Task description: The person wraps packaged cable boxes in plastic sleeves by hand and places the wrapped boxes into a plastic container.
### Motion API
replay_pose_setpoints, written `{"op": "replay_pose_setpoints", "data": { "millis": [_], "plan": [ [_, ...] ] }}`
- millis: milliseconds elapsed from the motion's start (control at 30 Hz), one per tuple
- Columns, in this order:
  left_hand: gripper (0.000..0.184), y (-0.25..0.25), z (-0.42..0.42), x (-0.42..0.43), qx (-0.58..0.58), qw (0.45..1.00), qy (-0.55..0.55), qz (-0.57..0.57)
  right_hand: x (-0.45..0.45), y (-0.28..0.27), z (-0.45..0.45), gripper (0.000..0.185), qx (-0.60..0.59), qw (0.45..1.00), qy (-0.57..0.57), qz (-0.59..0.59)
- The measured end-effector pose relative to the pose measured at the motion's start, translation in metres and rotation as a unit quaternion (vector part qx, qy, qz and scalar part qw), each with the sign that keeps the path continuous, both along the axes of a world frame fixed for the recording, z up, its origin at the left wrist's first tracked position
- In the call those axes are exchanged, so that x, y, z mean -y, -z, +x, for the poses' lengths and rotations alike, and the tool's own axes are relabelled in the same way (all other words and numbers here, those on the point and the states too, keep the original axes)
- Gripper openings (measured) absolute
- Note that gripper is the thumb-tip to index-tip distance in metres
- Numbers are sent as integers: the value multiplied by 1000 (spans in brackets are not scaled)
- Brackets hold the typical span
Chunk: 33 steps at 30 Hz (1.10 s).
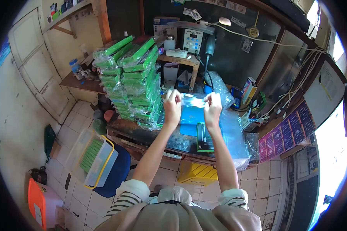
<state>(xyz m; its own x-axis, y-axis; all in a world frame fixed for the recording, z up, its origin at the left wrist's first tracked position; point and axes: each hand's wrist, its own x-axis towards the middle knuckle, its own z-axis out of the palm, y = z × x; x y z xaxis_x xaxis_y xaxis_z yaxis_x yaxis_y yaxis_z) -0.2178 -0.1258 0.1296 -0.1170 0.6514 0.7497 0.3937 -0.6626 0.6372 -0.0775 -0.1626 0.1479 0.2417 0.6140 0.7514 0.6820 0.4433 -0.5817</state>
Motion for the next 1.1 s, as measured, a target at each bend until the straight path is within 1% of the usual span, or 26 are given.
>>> {"op": "replay_pose_setpoints", "data": {
  "millis": [67,100,133,167,200,233,300,333,400,467,500,533,567,600,633,667,700,733,800,867,933,1000,1067,1100],
  "plan": [
    [22,-31,1,-2,78,994,48,57,8,-40,-10,25,-1,1000,-10,14],
    [23,-49,-1,4,72,992,38,100,8,-51,-12,26,32,997,-4,76],
    [25,-60,-6,11,43,991,10,126,13,-64,-16,23,72,984,9,161],
    [25,-65,-7,16,54,984,29,170,17,-67,-16,22,57,983,-9,176],
    [26,-66,-9,20,64,974,47,213,20,-65,-17,21,40,981,-26,190],
    [26,-60,-11,23,62,974,43,212,21,-59,-16,21,38,981,-31,189],
    [29,-39,-16,28,5,977,41,208,22,-38,-13,21,69,980,-21,187],
    [28,-21,-16,30,0,987,31,160,21,-22,-11,22,69,984,-10,162],
    [28,17,-16,25,-59,992,13,112,13,27,-3,22,-9,997,-50,51],
    [26,59,-12,22,-46,997,49,23,4,76,6,19,-71,992,-90,-50],
    [23,69,-12,25,-71,994,75,-46,3,94,10,16,-115,981,-121,-102],
    [24,82,-8,25,-25,988,116,-94,1,111,15,14,-158,964,-151,-154],
    [28,93,-7,26,-24,985,130,-110,-3,128,22,12,-146,964,-151,-162],
    [33,91,-6,29,-22,981,144,-125,-6,136,29,12,-147,964,-151,-163],
    [33,90,-5,32,-22,981,143,-128,-9,145,36,12,-205,941,-176,-204],
    [36,90,-6,38,-64,988,112,-89,-10,155,42,13,-262,912,-200,-245],
    [40,87,-6,44,-108,990,80,-50,-10,151,44,15,-286,904,-183,-260],
    [40,93,-8,46,-111,989,78,-56,-9,146,48,13,-325,884,-189,-277],
    [41,100,-8,49,-177,983,29,41,-8,140,54,14,-312,885,-187,-290],
    [38,98,-4,49,-184,981,38,48,-11,138,58,14,-306,886,-180,-298],
    [38,83,0,48,-269,958,13,102,-11,127,57,13,-293,883,-191,-314],
    [37,74,5,41,-286,952,21,108,-10,117,59,12,-229,904,-183,-310],
    [36,65,7,35,-300,950,34,83,-9,107,58,12,-191,916,-169,-310],
    [31,58,8,34,-305,949,38,69,-10,105,58,12,-190,918,-164,-306]
  ]
}}
